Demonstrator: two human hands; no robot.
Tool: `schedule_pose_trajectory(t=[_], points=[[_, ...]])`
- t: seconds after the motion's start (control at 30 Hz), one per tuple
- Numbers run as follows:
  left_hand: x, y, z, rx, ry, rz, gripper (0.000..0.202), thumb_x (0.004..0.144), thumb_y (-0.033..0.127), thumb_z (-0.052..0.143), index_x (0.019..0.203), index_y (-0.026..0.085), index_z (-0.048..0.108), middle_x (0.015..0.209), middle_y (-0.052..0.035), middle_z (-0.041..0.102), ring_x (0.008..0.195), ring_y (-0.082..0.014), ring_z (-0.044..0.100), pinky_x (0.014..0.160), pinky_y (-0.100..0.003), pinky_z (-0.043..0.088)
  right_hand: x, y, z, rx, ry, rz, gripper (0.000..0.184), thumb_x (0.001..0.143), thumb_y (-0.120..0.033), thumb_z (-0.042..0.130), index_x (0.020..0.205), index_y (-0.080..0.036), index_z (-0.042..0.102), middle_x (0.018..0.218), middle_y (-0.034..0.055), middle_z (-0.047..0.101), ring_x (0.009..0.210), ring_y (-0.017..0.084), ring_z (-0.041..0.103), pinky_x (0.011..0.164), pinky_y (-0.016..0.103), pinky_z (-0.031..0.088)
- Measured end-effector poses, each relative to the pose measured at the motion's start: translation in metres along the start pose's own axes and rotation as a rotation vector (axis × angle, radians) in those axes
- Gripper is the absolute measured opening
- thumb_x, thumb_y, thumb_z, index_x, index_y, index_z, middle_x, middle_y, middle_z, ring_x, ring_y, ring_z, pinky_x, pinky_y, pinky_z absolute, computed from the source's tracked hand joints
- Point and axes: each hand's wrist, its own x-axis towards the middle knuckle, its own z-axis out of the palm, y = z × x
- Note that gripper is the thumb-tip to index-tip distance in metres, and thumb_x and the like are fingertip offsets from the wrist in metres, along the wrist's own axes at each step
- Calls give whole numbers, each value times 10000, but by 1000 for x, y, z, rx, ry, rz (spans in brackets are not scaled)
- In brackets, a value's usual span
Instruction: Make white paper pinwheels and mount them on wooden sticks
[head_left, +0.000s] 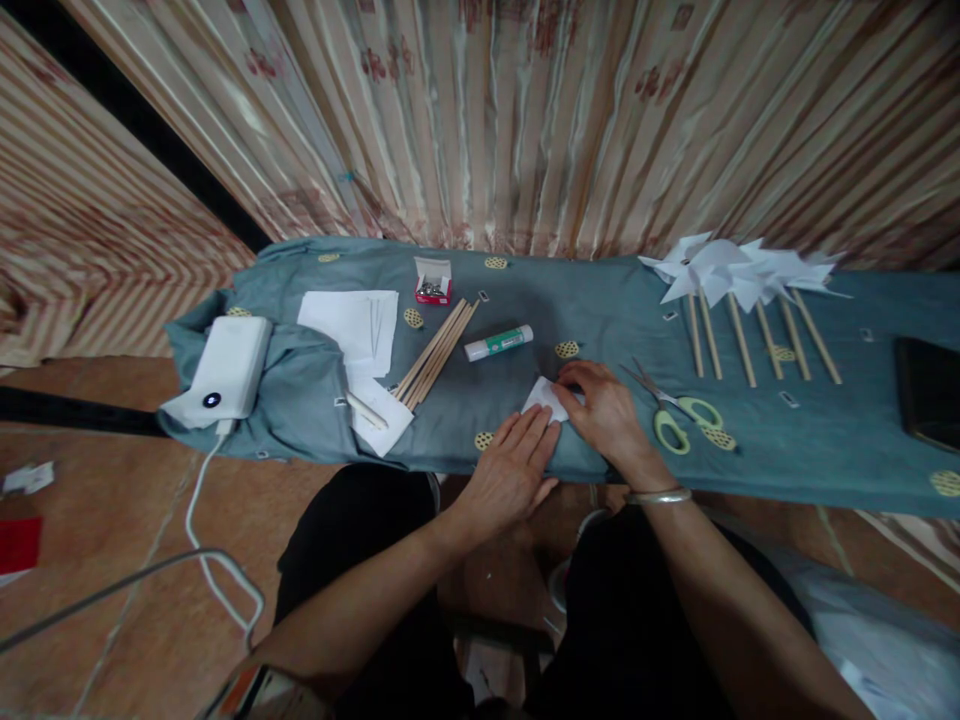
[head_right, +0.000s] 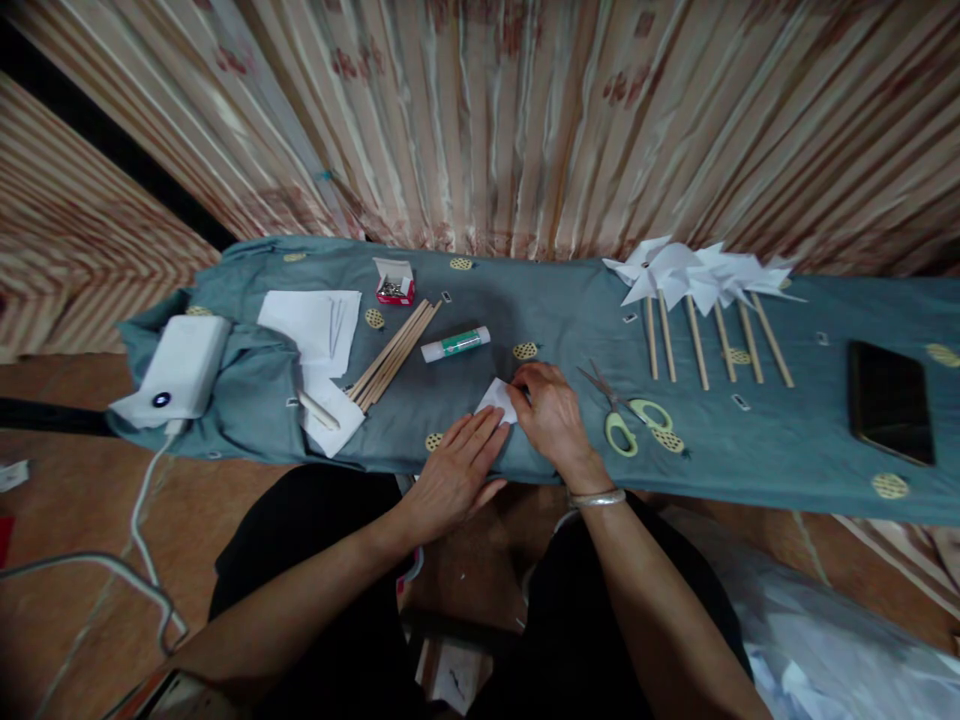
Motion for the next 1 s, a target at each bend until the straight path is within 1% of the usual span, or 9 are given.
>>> schedule_pose_trajectory(t=[0.13, 0.23, 0.43, 0.53, 0.6, 0.67, 0.8, 0.9, 1.0], points=[[1, 0, 0, 22, -6, 5, 631, 945, 387, 521, 1440, 39, 346, 1522, -244, 408, 1472, -328, 304, 1187, -485, 305, 0, -1, 1, -21, 5, -1, 140, 897, -257, 522, 804, -219, 619, 917, 86, 705, 901, 251, 640, 870, 384, 501], [1, 0, 0, 24, -16, 3, 615, 952, 390, 504, 1442, 52, 348, 1523, -235, 411, 1474, -320, 304, 1185, -488, 307, 0, -1, 2, -32, 5, -5, 144, 902, -259, 521, 808, -212, 620, 919, 94, 703, 902, 256, 636, 870, 387, 496], [1, 0, 2, 58, -25, 5, 625, 947, 380, 505, 1440, 29, 348, 1512, -240, 425, 1465, -322, 323, 1186, -480, 301, 0, -1, 3, -50, 3, 1, 178, 920, -282, 512, 808, -208, 629, 928, 99, 703, 896, 257, 633, 858, 390, 497], [2, 0, 3, 77, -30, 7, 617, 950, 377, 492, 1441, 32, 350, 1514, -236, 426, 1467, -316, 322, 1185, -475, 298, -2, 0, 4, -52, 1, -11, 212, 937, -304, 488, 839, -199, 644, 953, 110, 708, 918, 263, 636, 884, 405, 497], [2, 0, 4, 86, -32, -1, 614, 950, 373, 484, 1445, 36, 351, 1516, -234, 424, 1465, -311, 328, 1182, -473, 299, -6, 0, 4, -58, 7, -21, 248, 947, -355, 479, 918, -189, 660, 1022, 121, 710, 982, 276, 632, 931, 428, 487], [2, 0, 4, 97, -35, -13, 621, 948, 365, 482, 1456, 36, 339, 1523, -233, 415, 1462, -307, 335, 1181, -474, 298, -12, 0, 3, -70, 23, -24, 332, 944, -428, 481, 1056, -169, 656, 1163, 145, 686, 1098, 294, 607, 985, 454, 465], [1, 1, 3, 123, -38, -13, 638, 931, 325, 510, 1464, 21, 336, 1536, -228, 398, 1467, -310, 324, 1190, -465, 283, -29, -1, -1, -119, 45, 19, 541, 930, -515, 477, 1298, -126, 555, 1398, 191, 547, 1291, 324, 498, 1042, 487, 428], [2, 1, 4, 141, -41, -9, 631, 918, 287, 526, 1462, 18, 352, 1531, -225, 407, 1467, -312, 323, 1193, -466, 280, -38, -4, -2, -165, 42, 90, 590, 939, -520, 443, 1373, -124, 489, 1453, 204, 486, 1343, 342, 447, 1045, 513, 417], [2, 0, 6, 165, -44, -9, 606, 920, 262, 514, 1460, 32, 364, 1527, -219, 416, 1467, -306, 325, 1188, -480, 289, -42, -5, -2, -188, 42, 149, 597, 949, -516, 413, 1394, -123, 465, 1473, 212, 457, 1367, 353, 419, 1049, 537, 406]])
